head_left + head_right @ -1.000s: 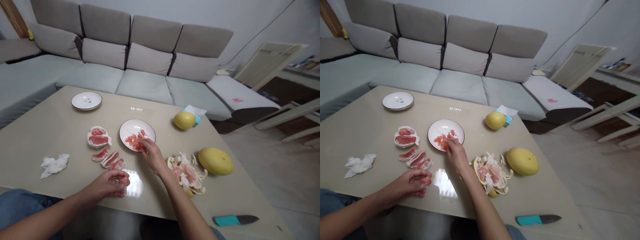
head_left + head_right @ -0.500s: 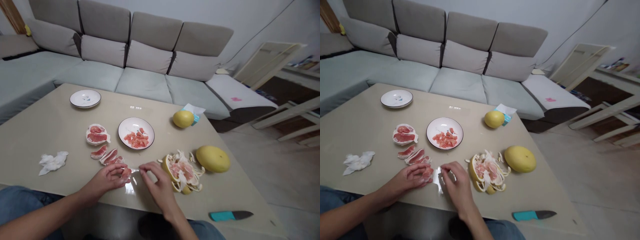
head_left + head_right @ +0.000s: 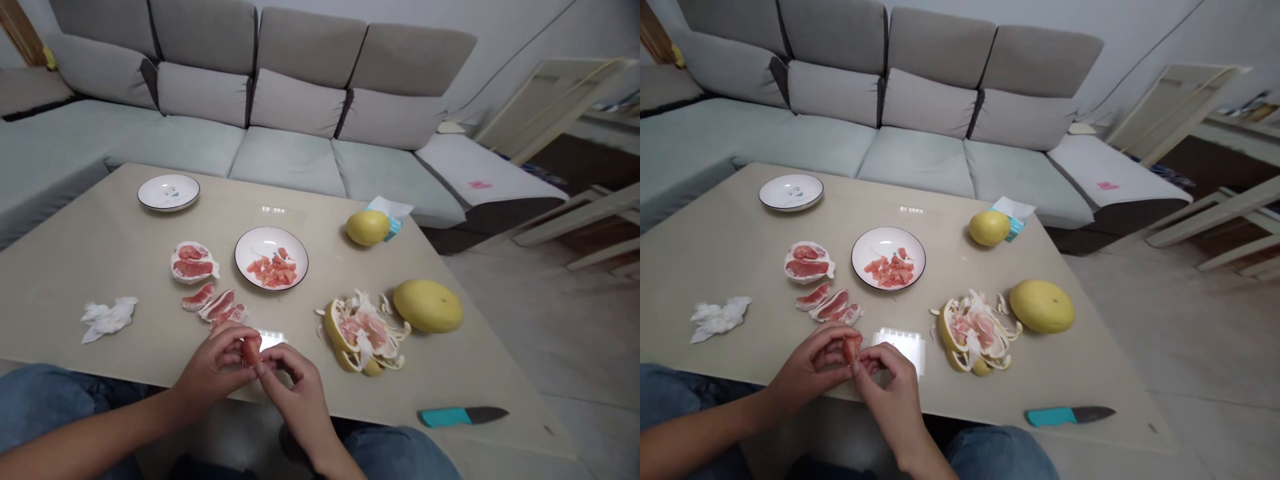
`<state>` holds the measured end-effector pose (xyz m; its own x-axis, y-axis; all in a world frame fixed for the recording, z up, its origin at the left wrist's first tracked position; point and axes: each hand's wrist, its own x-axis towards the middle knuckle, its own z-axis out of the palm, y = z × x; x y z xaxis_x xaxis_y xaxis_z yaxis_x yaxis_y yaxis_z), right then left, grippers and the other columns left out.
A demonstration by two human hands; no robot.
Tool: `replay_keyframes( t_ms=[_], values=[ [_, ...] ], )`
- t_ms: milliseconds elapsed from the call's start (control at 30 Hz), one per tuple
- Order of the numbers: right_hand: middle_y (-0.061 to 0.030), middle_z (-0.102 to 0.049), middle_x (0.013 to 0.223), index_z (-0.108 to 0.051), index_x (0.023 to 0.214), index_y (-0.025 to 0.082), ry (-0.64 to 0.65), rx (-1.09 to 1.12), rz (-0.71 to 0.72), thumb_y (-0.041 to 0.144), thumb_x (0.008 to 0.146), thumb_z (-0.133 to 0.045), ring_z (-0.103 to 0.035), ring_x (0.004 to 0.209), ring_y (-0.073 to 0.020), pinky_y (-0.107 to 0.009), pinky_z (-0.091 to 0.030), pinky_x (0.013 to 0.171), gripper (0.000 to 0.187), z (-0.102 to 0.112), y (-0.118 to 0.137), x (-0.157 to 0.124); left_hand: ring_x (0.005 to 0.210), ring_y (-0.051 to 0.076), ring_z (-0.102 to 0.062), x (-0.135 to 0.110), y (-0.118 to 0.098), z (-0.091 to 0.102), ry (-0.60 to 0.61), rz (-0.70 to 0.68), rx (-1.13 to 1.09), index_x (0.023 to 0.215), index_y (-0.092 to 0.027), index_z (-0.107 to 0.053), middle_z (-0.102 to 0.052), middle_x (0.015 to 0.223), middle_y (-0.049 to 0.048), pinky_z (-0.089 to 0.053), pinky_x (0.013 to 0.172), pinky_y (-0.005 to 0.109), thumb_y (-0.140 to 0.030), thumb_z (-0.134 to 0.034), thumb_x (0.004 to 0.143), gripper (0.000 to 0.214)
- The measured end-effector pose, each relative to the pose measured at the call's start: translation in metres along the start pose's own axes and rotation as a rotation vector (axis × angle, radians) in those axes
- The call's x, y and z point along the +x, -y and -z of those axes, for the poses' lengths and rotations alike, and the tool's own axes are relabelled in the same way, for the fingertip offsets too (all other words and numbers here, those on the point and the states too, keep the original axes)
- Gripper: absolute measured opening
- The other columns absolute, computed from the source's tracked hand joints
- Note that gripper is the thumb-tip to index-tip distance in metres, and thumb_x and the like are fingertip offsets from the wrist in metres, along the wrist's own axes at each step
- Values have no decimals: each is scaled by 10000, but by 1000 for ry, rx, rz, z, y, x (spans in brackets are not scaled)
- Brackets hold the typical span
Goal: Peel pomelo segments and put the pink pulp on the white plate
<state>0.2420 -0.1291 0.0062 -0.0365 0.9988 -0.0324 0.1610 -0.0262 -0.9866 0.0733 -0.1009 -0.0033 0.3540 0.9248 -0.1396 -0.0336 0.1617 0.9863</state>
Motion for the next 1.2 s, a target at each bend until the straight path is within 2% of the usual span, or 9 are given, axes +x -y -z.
replay_keyframes(
  t_ms=[167, 300, 367, 600, 833, 1067, 1200],
  values=[
    [-36, -660, 771, -689, 760, 194, 20, 45, -25, 304, 826, -632, -592, 736, -175, -275, -466, 690, 140, -1, -5, -1, 993, 219, -602, 0, 2, 0, 53, 29, -75, 1072, -268, -646, -543, 1070, 36, -542, 879, 358, -223, -772, 728, 369],
    [-35, -657, 780, -684, 769, 197, 30, 68, -23, 286, 826, -626, -594, 754, -178, -277, -462, 702, 121, 0, -7, 0, 941, 201, -627, 2, 3, 0, 154, 157, -234, 1118, -254, -589, -608, 930, 14, -515, 851, 341, -210, -774, 728, 434],
    [-34, -652, 780, -681, 766, 196, 28, 69, -21, 273, 825, -622, -591, 752, -177, -277, -458, 701, 114, 1, -8, 0, 913, 187, -625, 4, 3, 1, 163, 188, -260, 1106, -236, -583, -620, 892, 8, -500, 843, 327, -207, -785, 715, 441],
    [-27, -637, 753, -670, 756, 192, 27, 51, -4, 217, 806, -609, -558, 704, -161, -267, -437, 663, 83, 2, -13, 0, 874, 156, -588, 6, 5, 1, 150, 121, -254, 1066, -220, -590, -599, 869, -2, -484, 807, 291, -188, -782, 720, 397],
    [-7, -586, 697, -643, 696, 179, 5, 28, -21, 161, 755, -592, -493, 636, -136, -243, -390, 596, 80, 1, -11, 0, 847, 133, -576, 6, 9, -2, 147, 112, -280, 1045, -221, -600, -590, 840, -17, -479, 802, 267, -174, -779, 726, 369],
    [9, -562, 674, -640, 760, 170, 48, 181, -164, 330, 820, -623, -437, 585, -107, -222, -333, 543, 171, 5, -14, 3, 894, 142, -606, 10, 13, 1, 152, 145, -358, 1082, -225, -596, -611, 921, 3, -483, 838, 293, -165, -769, 739, 389],
    [6, -570, 698, -660, 822, 172, 67, 201, -185, 362, 810, -649, -458, 606, -110, -219, -350, 560, 190, 4, -14, 4, 897, 140, -613, 10, 13, 2, 99, 92, -298, 1058, -220, -605, -638, 904, 9, -481, 847, 275, -156, -760, 747, 354]
  ],
)
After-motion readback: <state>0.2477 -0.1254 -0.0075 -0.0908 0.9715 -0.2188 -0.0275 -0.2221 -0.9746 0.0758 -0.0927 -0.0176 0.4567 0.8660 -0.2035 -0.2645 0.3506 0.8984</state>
